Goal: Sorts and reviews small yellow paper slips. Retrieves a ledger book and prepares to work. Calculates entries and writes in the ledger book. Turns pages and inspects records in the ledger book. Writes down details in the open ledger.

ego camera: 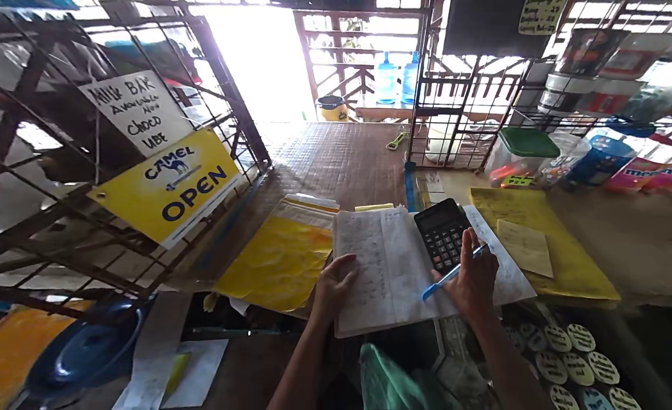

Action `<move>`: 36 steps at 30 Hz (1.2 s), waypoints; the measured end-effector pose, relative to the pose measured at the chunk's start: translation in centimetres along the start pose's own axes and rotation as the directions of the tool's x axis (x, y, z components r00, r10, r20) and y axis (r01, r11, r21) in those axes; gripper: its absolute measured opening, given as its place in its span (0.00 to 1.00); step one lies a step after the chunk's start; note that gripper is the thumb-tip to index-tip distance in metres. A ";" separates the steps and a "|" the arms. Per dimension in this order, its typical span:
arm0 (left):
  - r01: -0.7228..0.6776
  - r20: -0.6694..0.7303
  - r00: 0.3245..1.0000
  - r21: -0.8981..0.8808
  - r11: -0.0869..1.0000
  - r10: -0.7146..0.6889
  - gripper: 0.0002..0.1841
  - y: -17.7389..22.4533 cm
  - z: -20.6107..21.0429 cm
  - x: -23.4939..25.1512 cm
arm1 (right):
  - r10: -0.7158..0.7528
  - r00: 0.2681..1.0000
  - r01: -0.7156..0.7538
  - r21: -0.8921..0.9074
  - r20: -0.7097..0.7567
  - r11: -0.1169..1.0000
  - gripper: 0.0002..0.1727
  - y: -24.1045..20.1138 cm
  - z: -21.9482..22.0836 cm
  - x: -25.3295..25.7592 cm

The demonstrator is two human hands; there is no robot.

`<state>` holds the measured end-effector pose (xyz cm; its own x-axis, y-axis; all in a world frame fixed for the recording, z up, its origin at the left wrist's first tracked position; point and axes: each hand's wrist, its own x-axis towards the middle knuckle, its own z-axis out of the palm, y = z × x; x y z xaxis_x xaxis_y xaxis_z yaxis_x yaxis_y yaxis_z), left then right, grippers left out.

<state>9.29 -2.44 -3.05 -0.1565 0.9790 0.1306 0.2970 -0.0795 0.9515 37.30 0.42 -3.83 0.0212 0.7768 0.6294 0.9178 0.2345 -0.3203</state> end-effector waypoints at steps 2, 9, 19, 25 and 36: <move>0.002 -0.001 1.000 0.009 1.000 -0.002 0.17 0.0 0.0 0.0 | 0.008 1.000 -0.008 0.002 -0.001 1.000 0.65 0.1 0.2 -0.1; -0.033 0.023 0.999 0.032 0.999 0.033 0.17 -0.2 -0.2 0.2 | 0.069 0.993 -0.025 0.414 -0.093 0.910 0.35 1.4 -2.5 -0.1; 0.015 0.061 0.998 -0.002 1.000 -0.015 0.17 -0.2 -0.4 0.5 | -0.214 0.867 -0.378 0.873 0.450 0.308 0.17 -5.0 -0.3 -1.1; 0.036 0.165 0.985 0.046 0.998 -0.043 0.26 0.5 -1.0 0.7 | -0.165 0.806 -0.412 0.740 0.568 0.531 0.17 -7.5 0.5 -0.6; 0.049 0.160 0.985 0.085 0.995 -0.062 0.25 0.5 -1.0 0.8 | -0.191 0.813 -0.280 0.656 0.551 0.701 0.19 -8.3 1.9 -1.3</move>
<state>8.43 -1.90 -2.17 -0.0214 0.9995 0.0252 0.3678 -0.0156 0.9298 28.86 -1.40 -3.36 -0.3765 0.9082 0.1827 0.3775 0.3305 -0.8650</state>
